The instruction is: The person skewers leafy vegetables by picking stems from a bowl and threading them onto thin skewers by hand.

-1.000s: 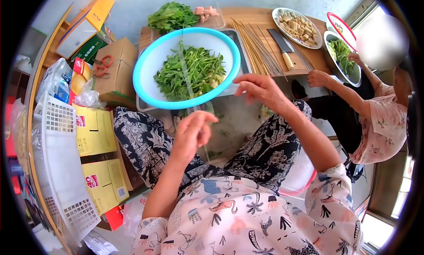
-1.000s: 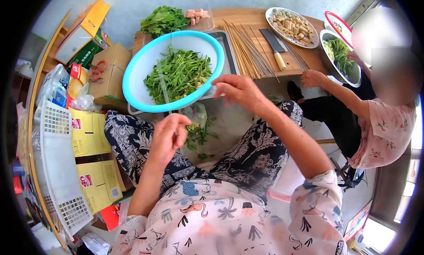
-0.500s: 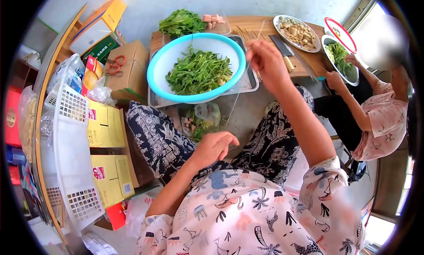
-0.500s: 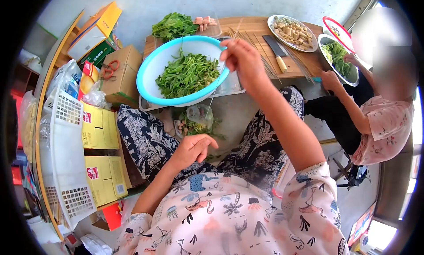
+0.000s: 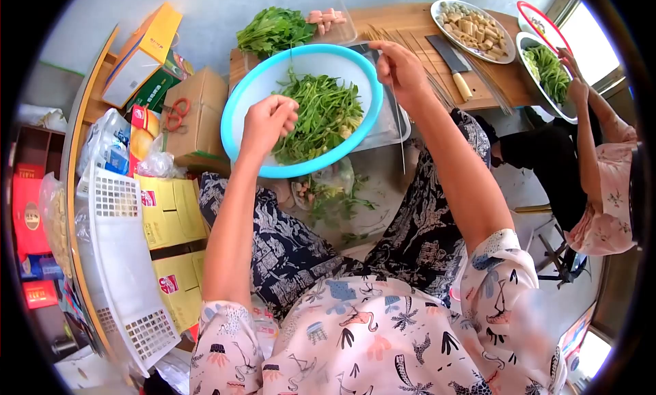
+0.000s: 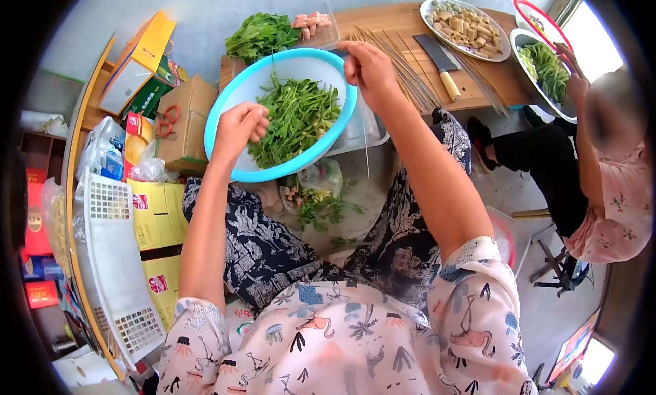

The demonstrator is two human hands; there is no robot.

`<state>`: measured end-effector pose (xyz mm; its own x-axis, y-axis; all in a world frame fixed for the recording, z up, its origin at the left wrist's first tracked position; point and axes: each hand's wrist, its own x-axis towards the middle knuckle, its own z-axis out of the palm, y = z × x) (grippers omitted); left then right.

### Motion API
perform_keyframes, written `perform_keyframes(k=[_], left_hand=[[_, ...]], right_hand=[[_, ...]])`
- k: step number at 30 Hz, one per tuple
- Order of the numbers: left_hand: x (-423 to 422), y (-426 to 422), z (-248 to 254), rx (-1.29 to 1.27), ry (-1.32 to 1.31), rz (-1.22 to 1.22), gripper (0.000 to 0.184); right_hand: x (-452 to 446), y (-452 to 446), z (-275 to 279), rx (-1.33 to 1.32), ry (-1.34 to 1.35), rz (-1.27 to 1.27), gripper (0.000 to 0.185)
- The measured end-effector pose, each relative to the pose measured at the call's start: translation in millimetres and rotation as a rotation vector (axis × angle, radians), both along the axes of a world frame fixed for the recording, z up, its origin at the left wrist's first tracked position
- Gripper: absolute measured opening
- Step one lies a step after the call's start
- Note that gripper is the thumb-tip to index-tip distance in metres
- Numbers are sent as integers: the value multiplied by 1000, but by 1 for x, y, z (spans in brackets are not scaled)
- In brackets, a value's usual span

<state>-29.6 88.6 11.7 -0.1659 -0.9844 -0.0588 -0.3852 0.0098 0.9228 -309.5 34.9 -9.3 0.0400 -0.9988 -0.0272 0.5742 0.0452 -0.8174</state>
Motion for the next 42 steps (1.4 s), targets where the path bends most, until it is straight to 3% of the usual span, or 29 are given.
perform_keyframes(k=[2,5,8,10,14,18,21,22,25,26,27,30,38,42], left_hand=[[-4,-46,-28,-5,-75,23,26],[-22,-76,-55,-146,-652,22,60],[-39,-76,-70,-108,-849,-24,62],[-45,-78,-75,-29,-981,-72,51],[-32,-87,-60,-21,-895,-134,39],[0,-100,-54,17,-790,-228,40],[17,-97,-58,58,-651,-290,50],[15,-85,-51,-29,-728,-350,52],[12,-81,-47,-105,-714,-253,49],[8,-81,-47,-206,-628,-173,36],[3,-83,-46,-204,-626,-175,36],[-23,-85,-43,-393,-553,-200,12],[-67,-86,-69,-450,-860,-385,10],[-64,-87,-70,-453,-836,-330,4]], right_hand=[[0,-3,8,-45,29,28,21],[-7,-5,12,-64,50,-1,20],[-10,-3,17,-52,55,-3,20],[-7,-3,20,-59,88,2,21],[-4,0,23,-70,140,19,20],[-3,0,22,-107,174,33,20],[-3,1,21,-134,190,45,21],[-3,4,22,-136,239,72,25],[-1,6,24,-122,240,75,25],[-1,6,23,-119,239,73,25],[0,4,23,-129,235,62,23],[3,2,21,-138,225,63,21],[5,1,19,-108,250,64,24],[3,2,18,-112,258,72,24]])
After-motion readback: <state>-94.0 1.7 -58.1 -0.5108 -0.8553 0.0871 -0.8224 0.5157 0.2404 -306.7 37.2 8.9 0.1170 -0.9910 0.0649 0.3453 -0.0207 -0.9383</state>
